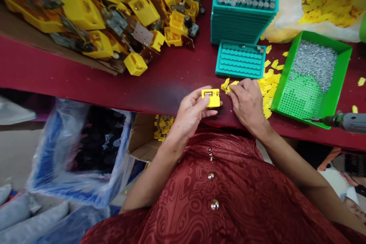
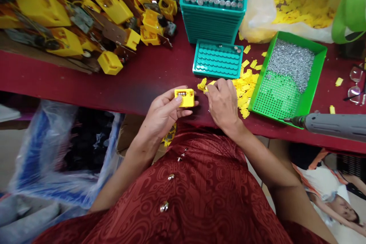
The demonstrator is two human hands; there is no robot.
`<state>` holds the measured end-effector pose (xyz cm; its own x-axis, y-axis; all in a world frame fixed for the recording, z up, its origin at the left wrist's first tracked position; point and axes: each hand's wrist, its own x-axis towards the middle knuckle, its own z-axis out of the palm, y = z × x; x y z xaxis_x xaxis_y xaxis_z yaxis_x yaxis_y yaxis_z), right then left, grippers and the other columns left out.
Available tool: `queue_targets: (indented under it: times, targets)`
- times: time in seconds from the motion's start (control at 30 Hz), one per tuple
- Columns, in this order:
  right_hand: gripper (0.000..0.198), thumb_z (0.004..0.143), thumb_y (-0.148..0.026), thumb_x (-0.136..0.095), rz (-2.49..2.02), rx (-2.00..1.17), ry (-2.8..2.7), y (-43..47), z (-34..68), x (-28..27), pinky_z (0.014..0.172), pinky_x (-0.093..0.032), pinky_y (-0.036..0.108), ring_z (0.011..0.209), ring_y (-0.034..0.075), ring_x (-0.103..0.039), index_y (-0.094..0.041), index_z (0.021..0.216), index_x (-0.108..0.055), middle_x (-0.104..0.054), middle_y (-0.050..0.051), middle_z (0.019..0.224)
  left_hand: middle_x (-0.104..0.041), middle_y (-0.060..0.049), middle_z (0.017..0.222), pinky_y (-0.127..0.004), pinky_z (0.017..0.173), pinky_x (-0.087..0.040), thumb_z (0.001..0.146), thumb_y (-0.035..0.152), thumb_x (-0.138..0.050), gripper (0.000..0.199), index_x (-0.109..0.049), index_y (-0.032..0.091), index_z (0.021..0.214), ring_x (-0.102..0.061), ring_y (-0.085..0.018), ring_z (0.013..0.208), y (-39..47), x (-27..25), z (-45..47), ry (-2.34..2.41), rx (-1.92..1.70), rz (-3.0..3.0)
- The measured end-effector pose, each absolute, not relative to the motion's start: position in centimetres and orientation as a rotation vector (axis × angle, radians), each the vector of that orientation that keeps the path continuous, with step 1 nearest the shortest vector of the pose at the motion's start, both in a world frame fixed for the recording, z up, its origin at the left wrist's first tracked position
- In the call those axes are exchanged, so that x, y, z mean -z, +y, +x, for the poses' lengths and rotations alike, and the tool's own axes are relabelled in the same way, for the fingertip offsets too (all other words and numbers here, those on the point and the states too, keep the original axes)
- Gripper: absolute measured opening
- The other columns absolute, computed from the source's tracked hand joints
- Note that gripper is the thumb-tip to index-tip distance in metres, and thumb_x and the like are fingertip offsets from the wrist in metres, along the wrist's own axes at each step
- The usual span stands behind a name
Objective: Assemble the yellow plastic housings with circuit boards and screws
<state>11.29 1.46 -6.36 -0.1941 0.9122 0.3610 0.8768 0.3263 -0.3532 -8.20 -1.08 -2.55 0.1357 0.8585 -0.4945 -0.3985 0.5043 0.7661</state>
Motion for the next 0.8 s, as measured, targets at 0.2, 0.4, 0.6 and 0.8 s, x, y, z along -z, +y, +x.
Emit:
queue_targets:
  times: [0.2,0.4,0.6,0.8]
  targets:
    - [0.017,0.103,-0.021,-0.063,-1.446,-0.204,-2.072,0.5,13.2,5.3,0.09,-0.052,0.041,0.099,0.025,-0.061,-0.021,0.111,-0.077,-0.071,0.009,0.105,-0.082,-0.009,0.116,-0.021,0.069,-0.068,0.092,0.024,-0.08,0.035,-0.069,0.016,0.124,-0.083,-0.017,0.089,-1.1,2.7,-8.3,1.101,-0.976,0.521]
    - [0.026,0.104,-0.021,-0.055,-1.59,-0.168,-2.215,1.3,12.5,4.6,0.086,-0.049,0.043,0.096,0.027,-0.058,-0.018,0.095,-0.078,-0.07,0.012,0.102,-0.083,-0.007,0.108,-0.02,0.067,-0.067,0.09,0.023,-0.08,0.036,-0.067,0.016,0.123,-0.082,-0.016,0.085,-1.2,2.1,-8.4,1.103,-0.989,0.503]
    - [0.027,0.101,-0.011,-0.046,-1.603,-0.134,-2.466,1.6,11.7,4.0,0.083,-0.047,0.04,0.093,0.027,-0.056,-0.017,0.099,-0.073,-0.068,0.013,0.099,-0.081,-0.005,0.107,-0.021,0.066,-0.067,0.087,0.021,-0.082,0.036,-0.069,0.017,0.12,-0.082,-0.015,0.084,-1.4,2.1,-8.3,1.103,-0.995,0.481]
    - [0.035,0.102,-0.012,-0.045,-1.458,-0.266,-2.407,2.4,13.2,2.4,0.082,-0.051,0.038,0.094,0.024,-0.063,-0.021,0.112,-0.077,-0.073,0.011,0.102,-0.082,-0.005,0.11,-0.024,0.075,-0.068,0.083,0.027,-0.086,0.044,-0.071,0.019,0.123,-0.08,-0.016,0.092,-1.5,2.6,-8.3,1.082,-0.985,0.576]
